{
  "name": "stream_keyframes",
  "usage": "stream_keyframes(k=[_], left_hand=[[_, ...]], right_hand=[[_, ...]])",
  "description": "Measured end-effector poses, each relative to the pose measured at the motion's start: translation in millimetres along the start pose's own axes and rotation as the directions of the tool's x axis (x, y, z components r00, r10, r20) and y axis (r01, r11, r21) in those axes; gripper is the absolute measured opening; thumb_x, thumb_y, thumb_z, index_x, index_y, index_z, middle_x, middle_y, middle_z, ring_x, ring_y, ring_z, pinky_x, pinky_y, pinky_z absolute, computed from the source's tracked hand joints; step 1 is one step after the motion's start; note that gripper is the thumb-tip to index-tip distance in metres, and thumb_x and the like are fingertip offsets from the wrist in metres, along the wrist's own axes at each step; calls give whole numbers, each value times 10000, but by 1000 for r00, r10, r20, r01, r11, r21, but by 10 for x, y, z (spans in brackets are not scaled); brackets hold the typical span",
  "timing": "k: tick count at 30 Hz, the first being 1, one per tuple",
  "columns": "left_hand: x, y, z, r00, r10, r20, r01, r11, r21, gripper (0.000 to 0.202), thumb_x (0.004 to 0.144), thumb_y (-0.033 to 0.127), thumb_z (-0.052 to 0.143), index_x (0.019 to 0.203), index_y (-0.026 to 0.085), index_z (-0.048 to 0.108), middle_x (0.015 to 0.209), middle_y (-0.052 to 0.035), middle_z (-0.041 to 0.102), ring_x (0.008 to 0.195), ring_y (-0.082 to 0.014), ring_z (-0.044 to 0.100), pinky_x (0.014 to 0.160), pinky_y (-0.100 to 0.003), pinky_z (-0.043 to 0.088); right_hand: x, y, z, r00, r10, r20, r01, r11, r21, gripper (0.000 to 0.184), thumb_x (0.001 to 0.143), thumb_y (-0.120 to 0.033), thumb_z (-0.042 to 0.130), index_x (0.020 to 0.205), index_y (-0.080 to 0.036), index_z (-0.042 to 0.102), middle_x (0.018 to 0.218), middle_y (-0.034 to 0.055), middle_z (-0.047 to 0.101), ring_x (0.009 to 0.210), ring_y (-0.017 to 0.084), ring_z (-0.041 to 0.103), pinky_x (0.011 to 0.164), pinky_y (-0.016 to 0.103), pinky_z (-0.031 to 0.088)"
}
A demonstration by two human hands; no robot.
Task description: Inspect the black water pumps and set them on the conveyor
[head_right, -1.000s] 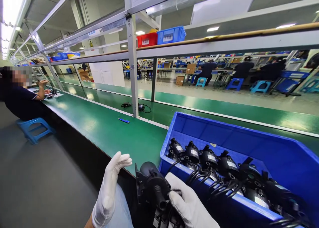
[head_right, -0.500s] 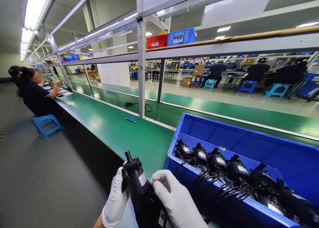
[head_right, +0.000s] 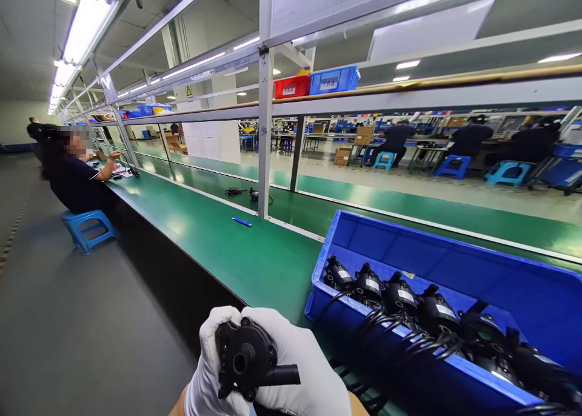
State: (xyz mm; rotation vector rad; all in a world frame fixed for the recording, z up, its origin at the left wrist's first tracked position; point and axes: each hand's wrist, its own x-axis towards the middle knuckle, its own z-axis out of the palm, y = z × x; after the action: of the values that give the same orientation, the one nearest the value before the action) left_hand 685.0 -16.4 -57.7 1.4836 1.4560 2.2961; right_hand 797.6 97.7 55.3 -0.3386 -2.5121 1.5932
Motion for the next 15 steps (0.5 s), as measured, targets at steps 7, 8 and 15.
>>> stream_keyframes(k=[7,8,15], left_hand=[[283,327,70,996,93,13,-93,995,31,1007,664,891,665,1500,425,353,1070,-21,526,810,-186,658,683,-300,553],[296,341,69,995,98,10,-98,993,64,1006,673,899,644,1506,416,351,1070,-24,528,810,-187,660,694,-309,561],[-58,132,-206,985,167,52,-174,920,352,1202,600,859,790,1577,373,286,1258,-128,567,1029,-348,666,902,-508,576]], right_hand=[[80,19,15,998,-59,-11,59,996,-61,493,644,-394,812,1094,-209,729,1177,109,735,967,307,718,818,367,581],[98,57,20,996,-87,-20,85,994,-63,495,640,-398,820,1087,-205,730,1185,117,734,978,312,718,829,374,587],[126,207,-212,899,-407,158,392,912,119,468,802,-592,755,1124,-253,747,1208,104,736,1143,297,701,1037,395,556]])
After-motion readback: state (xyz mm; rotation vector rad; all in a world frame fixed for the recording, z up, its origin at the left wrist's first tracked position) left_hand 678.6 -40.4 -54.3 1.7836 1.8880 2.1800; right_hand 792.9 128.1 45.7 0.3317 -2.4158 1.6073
